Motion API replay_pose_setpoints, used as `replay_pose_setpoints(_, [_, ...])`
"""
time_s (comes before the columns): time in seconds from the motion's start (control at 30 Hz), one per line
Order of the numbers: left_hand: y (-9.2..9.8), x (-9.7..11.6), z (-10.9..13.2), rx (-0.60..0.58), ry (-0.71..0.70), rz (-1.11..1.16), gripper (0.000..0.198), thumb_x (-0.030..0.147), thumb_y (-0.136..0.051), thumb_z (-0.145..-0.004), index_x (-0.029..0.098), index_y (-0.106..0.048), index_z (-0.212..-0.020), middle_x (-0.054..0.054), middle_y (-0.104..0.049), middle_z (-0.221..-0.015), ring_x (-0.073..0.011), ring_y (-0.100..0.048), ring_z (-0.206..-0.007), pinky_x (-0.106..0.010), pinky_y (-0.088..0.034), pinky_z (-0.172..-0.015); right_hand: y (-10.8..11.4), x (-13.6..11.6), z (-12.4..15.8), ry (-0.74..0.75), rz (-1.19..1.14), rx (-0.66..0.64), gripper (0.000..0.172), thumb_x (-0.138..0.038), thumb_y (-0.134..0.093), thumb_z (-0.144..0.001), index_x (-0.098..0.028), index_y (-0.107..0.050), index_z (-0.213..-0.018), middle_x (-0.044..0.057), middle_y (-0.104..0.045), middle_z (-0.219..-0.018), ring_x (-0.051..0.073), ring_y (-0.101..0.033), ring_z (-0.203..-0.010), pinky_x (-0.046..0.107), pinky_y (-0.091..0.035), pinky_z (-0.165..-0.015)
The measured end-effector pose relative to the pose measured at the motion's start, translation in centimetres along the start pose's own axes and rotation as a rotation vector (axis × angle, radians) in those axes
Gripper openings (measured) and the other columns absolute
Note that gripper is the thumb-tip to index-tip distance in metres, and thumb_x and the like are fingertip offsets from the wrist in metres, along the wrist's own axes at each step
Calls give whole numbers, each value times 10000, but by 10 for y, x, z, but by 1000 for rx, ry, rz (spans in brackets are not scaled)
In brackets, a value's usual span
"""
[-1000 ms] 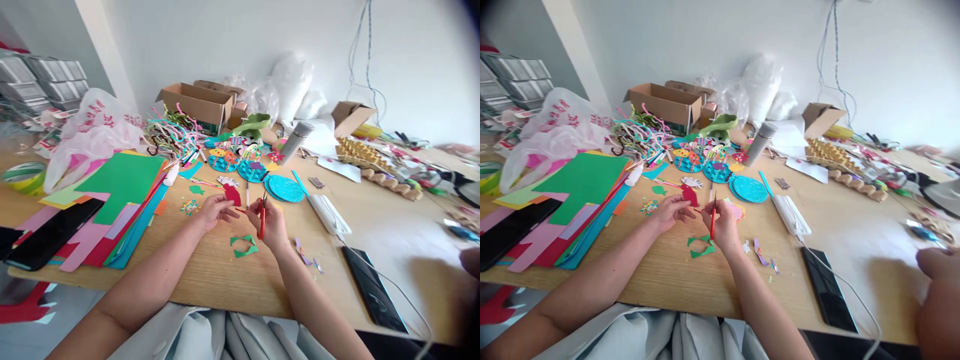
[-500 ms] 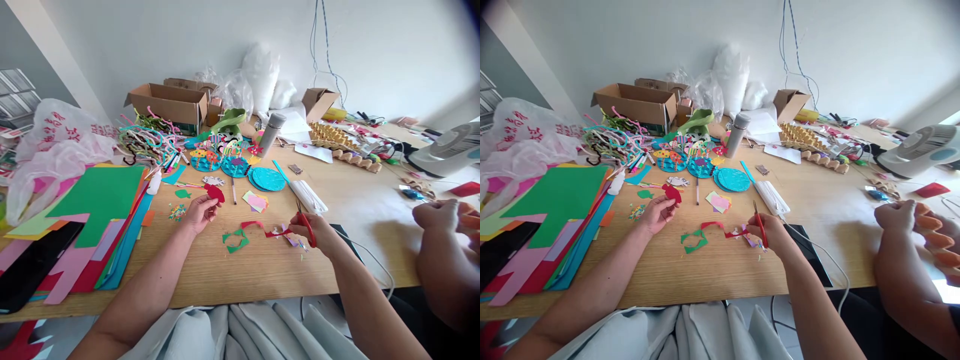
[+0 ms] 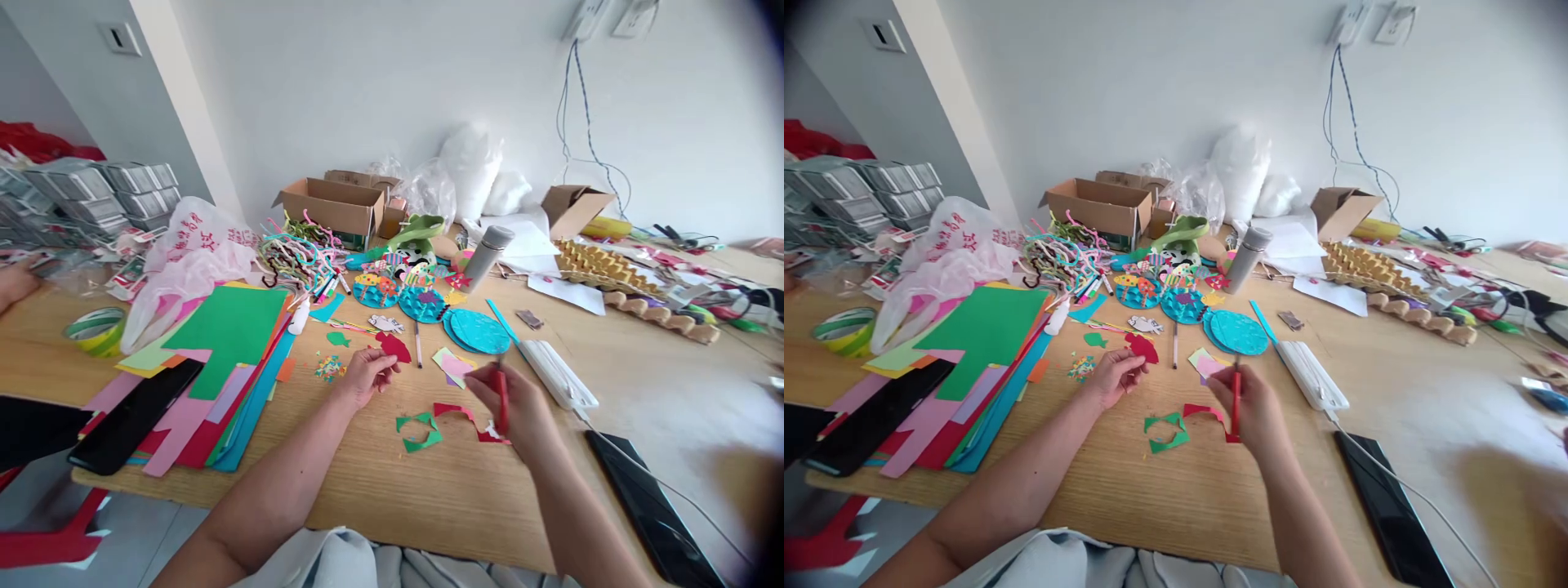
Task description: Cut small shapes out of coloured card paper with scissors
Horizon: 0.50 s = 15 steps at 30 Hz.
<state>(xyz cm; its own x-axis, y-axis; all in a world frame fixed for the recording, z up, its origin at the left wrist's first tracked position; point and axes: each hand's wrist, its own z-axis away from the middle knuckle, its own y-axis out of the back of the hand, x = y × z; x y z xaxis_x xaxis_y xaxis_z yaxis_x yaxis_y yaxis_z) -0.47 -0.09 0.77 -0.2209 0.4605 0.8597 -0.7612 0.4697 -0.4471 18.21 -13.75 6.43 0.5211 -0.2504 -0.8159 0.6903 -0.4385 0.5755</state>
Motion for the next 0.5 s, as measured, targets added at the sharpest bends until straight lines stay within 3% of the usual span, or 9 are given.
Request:
replay_pose_setpoints(0.1, [-1,-3,-1,-8,-14,-38,287,375,-723,-605,105,-627,-604,-18,-557,-537,-55,-437,-406,-188,-258,-349,-43,-21,-15,38,-142,-85,342,-509,-698,-653,-204,-560,-726,39,-624,-654,200,-576,-605,304,-444,-572])
replay_pose_setpoints(0.2, [-1,-6,-2,-27,-26,-89,291,385,-708,-632,102,-641,-611,-7,-517,-475,-57,-412,-381,-195,-261,-346,-67,-28,-27,3,-205,-55,362,-495,-720,-618,-202,-530,-712,11,-575,-619,180,-548,-576,286,-422,-543])
replay_pose_setpoints(0.4, [-1,-11,-3,-64,-43,-135,294,399,-684,-666,112,-630,-634,5,-502,-482,-59,-407,-377,-191,-266,-329,-70,-23,-33,4,-152,-86,308,-442,-695,-624,-202,-514,-691,3,-545,-617,167,-501,-573,282,-392,-548])
replay_pose_setpoints(0.5, [1,-9,-3,-31,-97,-77,327,404,-693,-664,139,-639,-848,19,-543,-588,-62,-448,-421,-178,-287,-325,-64,-21,-33,42,-135,-184,262,-406,-665,-644,-197,-516,-696,-10,-520,-602,153,-485,-555,267,-375,-528])
